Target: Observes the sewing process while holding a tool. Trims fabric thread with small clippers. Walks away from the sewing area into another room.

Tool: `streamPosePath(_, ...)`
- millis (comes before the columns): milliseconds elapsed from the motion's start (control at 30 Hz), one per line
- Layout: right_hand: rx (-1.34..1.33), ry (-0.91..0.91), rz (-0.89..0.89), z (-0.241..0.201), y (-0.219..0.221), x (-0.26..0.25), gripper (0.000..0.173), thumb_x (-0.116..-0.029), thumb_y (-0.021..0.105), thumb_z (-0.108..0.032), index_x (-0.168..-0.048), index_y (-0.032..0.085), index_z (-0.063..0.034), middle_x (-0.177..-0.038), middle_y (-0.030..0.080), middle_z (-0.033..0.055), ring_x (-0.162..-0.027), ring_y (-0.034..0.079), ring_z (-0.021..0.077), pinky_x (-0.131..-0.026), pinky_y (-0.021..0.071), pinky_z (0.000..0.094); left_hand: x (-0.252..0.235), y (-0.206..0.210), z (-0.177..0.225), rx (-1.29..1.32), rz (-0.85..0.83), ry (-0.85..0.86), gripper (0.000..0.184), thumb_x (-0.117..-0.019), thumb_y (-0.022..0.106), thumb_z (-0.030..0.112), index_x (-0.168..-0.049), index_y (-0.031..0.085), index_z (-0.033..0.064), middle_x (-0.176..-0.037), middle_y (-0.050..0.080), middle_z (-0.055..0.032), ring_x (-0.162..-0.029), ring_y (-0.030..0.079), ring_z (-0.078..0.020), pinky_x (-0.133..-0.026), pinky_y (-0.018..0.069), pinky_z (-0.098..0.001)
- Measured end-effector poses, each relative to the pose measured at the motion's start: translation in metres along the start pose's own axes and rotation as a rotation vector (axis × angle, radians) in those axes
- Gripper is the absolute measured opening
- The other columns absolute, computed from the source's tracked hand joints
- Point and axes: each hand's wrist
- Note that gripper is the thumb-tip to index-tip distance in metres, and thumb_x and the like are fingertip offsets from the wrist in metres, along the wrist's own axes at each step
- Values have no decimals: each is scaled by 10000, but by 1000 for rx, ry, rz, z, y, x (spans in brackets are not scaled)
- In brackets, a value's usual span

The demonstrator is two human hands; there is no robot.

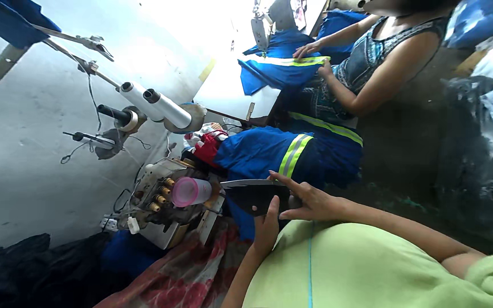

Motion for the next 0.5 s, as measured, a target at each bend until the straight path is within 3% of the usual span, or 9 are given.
streamPosePath(233, 81, -4, 5, -3, -1, 0, 808, -932, 724, -309, -1525, 338, 80, -1055, 683, 220, -736, 628, 161, -698, 542, 300, 1, 2, 3, -29, -6, 29, 179, -1031, 497, 86, -1055, 669, 130, -981, 745, 134, -984, 685, 25, -935, 562, -240)
streamPosePath(500, 242, -41, 6, -5, -2, 2, 792, -929, 722, -315, -1521, 355, 62, -802, 659, 157, -606, 604, 219, -598, 533, 365, 1, 3, -4, -19, 36, 70, 195, -1008, 487, -1, -1096, 653, 52, -1003, 749, 90, -992, 694, -5, -943, 568, -253)
Point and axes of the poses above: each hand's wrist, its own x-axis away from the middle knuckle, its own y-axis out of the palm, z = x × y
